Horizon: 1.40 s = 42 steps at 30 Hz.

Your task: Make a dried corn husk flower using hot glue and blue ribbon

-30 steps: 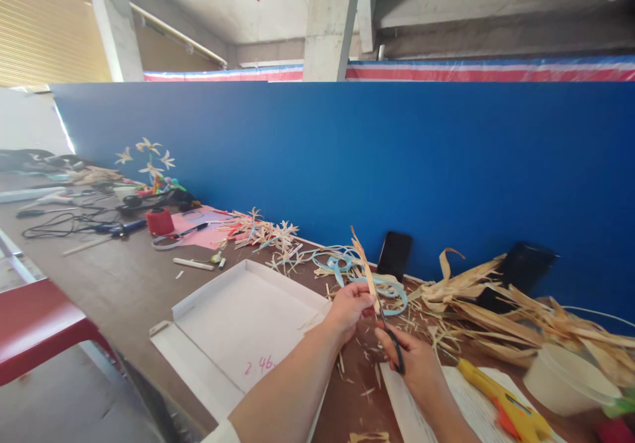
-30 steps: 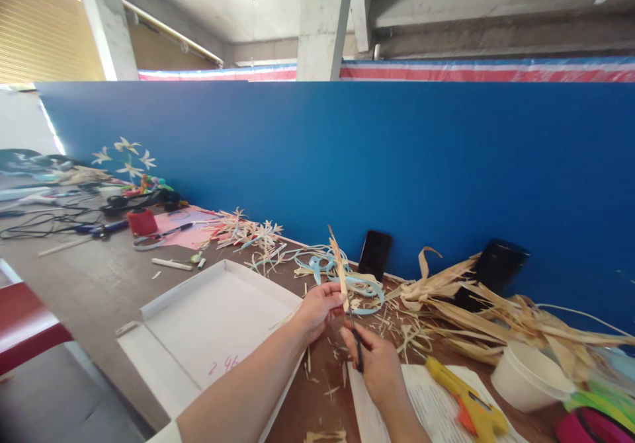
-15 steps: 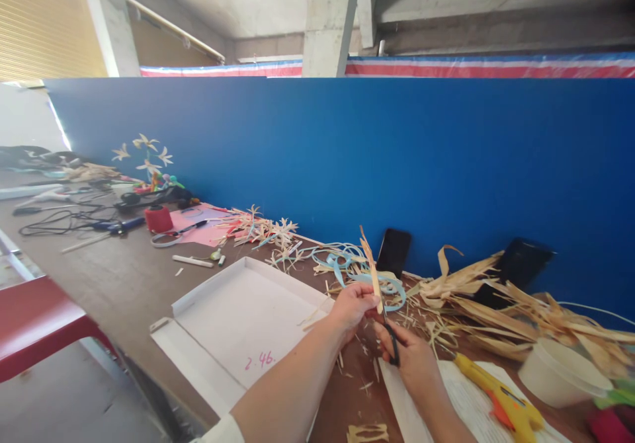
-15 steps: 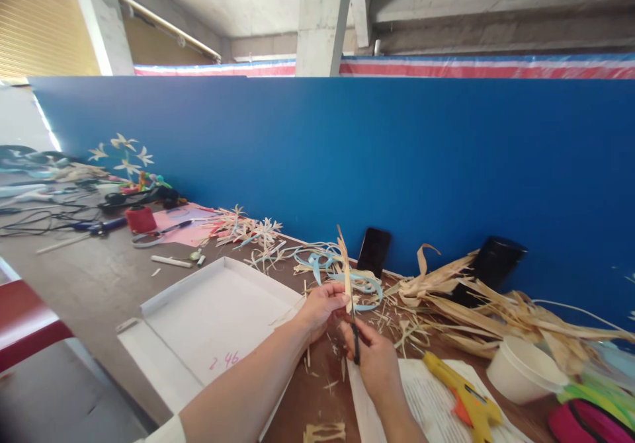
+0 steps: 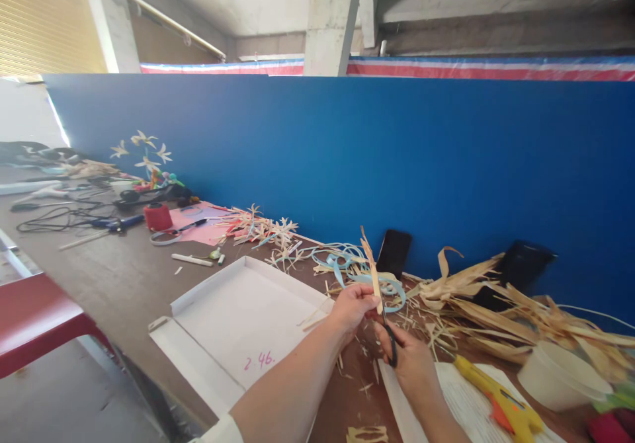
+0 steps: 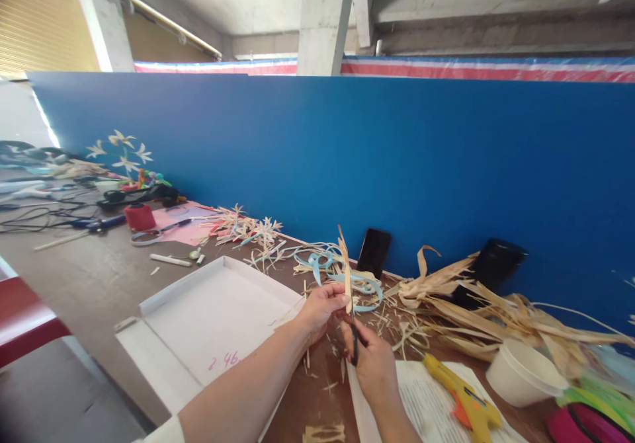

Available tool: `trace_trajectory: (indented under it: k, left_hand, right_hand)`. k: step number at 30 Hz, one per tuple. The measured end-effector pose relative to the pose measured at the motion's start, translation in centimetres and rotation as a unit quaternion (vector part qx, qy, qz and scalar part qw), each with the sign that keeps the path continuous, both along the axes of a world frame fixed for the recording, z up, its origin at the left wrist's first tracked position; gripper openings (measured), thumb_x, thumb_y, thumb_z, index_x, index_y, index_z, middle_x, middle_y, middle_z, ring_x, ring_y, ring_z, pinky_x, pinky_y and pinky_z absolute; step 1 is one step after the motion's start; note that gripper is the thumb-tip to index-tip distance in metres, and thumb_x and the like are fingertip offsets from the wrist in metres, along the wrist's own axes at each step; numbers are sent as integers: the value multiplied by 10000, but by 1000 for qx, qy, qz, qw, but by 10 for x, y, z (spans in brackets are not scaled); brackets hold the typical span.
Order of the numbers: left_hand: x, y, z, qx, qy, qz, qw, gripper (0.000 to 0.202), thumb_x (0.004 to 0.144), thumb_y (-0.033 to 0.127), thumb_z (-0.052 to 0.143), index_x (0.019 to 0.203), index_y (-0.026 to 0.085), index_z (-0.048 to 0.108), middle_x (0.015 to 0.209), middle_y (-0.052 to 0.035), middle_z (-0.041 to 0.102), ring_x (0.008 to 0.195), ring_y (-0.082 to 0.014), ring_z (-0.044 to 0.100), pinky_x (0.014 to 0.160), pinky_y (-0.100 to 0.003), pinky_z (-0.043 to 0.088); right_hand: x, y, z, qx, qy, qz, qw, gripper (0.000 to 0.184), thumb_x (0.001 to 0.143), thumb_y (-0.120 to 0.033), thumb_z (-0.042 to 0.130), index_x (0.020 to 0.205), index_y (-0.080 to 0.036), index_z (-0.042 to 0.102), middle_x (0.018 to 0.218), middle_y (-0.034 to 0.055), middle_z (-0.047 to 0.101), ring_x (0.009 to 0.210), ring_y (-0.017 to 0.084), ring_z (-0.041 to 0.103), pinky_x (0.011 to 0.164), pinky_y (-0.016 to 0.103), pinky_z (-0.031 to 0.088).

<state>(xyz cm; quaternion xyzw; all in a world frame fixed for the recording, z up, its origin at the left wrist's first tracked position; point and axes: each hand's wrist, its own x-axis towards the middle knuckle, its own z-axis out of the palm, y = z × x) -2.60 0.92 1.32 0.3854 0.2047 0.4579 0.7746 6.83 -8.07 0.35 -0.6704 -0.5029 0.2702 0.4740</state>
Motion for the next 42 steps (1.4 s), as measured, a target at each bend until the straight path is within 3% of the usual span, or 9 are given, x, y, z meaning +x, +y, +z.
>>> trace_trajectory:
  k: [11, 18, 26, 28, 31, 34, 42]
  left_hand:
    - [-7, 3, 3, -21, 9, -24, 999, 357, 479, 255, 794, 697, 102, 558, 598, -8, 570, 508, -100, 534, 548, -263, 469]
    - [-18, 13, 1, -18, 57, -73, 996, 330, 479, 246, 800, 672, 94, 580, 608, -17, 586, 535, -102, 560, 593, -260, 479]
    - [-26, 13, 4, 3, 89, -139, 986, 289, 524, 246, 791, 682, 105, 594, 607, -13, 601, 529, -88, 569, 577, -211, 458]
    - [-28, 13, 4, 9, 103, -139, 985, 271, 539, 241, 785, 686, 106, 601, 603, -10, 599, 511, -81, 557, 564, -209, 454]
    - [-29, 15, 3, 14, 117, -136, 984, 253, 548, 234, 781, 681, 107, 607, 595, -4, 590, 508, -84, 555, 563, -216, 456]
    - [-27, 17, 0, 12, 118, -133, 984, 249, 545, 226, 783, 679, 108, 610, 607, -4, 593, 520, -85, 558, 583, -223, 463]
    - [-23, 17, -6, -4, 113, -137, 984, 264, 536, 223, 789, 695, 116, 608, 618, -6, 602, 533, -96, 572, 606, -233, 470]
  right_hand:
    - [1, -1, 6, -29, 44, -2, 999, 512, 658, -520, 619, 1031, -174, 680, 514, -8, 566, 515, 155, 499, 507, 243, 404]
    - [4, -3, 7, -21, 129, 24, 991, 516, 648, -477, 666, 1045, -148, 666, 534, -15, 547, 495, 122, 463, 522, 255, 392]
    - [10, -2, 5, -26, 151, 42, 987, 476, 655, -450, 675, 1026, -153, 665, 553, -24, 547, 513, 108, 448, 530, 240, 369]
    - [12, -3, 6, -31, 154, 51, 986, 434, 653, -450, 675, 970, -154, 677, 549, -23, 544, 505, 105, 446, 525, 237, 364]
    - [13, -5, 9, -39, 147, 55, 987, 317, 655, -460, 662, 723, -151, 674, 524, -14, 525, 474, 94, 427, 496, 233, 345]
    - [11, -7, 12, -42, 134, 56, 989, 342, 659, -483, 637, 553, -161, 595, 502, -5, 509, 454, 90, 406, 478, 236, 326]
    - [8, -7, 15, -39, 109, 69, 991, 348, 653, -504, 623, 581, -165, 594, 510, -11, 505, 484, 103, 414, 488, 240, 308]
